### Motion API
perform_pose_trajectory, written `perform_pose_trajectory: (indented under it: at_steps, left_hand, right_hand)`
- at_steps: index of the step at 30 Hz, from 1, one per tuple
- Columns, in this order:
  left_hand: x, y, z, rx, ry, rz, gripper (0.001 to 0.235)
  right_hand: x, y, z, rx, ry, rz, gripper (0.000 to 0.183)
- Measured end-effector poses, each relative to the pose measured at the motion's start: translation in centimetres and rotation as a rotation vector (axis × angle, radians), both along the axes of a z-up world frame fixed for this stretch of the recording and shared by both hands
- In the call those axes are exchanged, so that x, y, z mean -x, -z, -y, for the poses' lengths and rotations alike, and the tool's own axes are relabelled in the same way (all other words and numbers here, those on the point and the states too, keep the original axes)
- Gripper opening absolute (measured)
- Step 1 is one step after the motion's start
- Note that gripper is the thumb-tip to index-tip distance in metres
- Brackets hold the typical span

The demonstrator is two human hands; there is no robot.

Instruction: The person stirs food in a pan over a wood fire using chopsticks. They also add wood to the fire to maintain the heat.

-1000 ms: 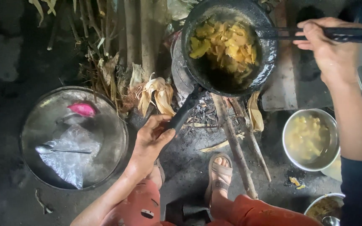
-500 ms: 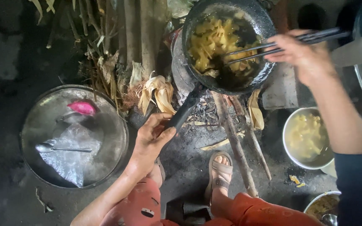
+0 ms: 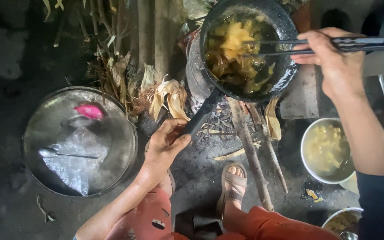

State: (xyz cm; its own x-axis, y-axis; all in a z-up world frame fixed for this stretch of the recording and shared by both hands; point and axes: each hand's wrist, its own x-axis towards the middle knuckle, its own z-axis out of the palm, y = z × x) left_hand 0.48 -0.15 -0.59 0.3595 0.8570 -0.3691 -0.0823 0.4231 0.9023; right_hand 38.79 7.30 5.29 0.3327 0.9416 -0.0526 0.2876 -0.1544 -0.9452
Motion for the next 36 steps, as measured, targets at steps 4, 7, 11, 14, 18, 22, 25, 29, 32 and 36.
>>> perform_pose_trajectory:
  at_steps: [4, 7, 11, 14, 18, 22, 25, 29, 32, 36]
  left_hand:
    - [-0.1, -0.5, -0.2, -0.024, 0.026, -0.059, 0.032]
    - [0.1, 0.0, -0.1, -0.028, 0.030, -0.051, 0.034]
    - [0.1, 0.9, 0.2, -0.128, 0.028, -0.033, 0.027]
    - [-0.1, 0.4, 0.1, -0.058, 0.001, 0.006, 0.031]
    - [0.0, 0.1, 0.0, -0.052, 0.015, -0.039, 0.030]
    - [0.3, 0.3, 0.1, -0.124, 0.046, -0.012, 0.030]
    - [0.3, 0.6, 0.2, -0.094, 0.019, 0.042, 0.031]
    - [1.8, -0.6, -0.2, -0.043, -0.036, 0.004, 0.030]
    - [3.5, -0.8, -1.6, -0.078, 0.003, -0.054, 0.026]
    - [6.3, 6.5, -4.9, -0.203, 0.026, -0.250, 0.026]
  right_hand:
    - [2.4, 0.6, -0.8, 0.005, -0.224, 0.072, 0.017]
    - [1.4, 0.6, -1.2, 0.091, -0.209, 0.101, 0.018]
    - [-3.5, 1.6, -1.5, -0.085, -0.165, 0.226, 0.015]
    - [-1.4, 1.2, -2.0, -0.089, -0.094, 0.162, 0.013]
    - [-1.6, 2.5, -2.2, -0.099, -0.239, 0.213, 0.016]
    - [-0.2, 2.2, -1.9, -0.349, -0.337, 0.567, 0.010]
    - [1.4, 3.9, -2.2, -0.497, -0.532, 1.027, 0.006]
    - [3.7, 3.8, -1.4, 0.095, -0.764, 1.522, 0.087]
    - [2.0, 6.7, -0.4, -0.152, -0.715, 1.547, 0.071]
    - [4.4, 3.5, -0.4, -0.004, -0.855, 1.595, 0.078]
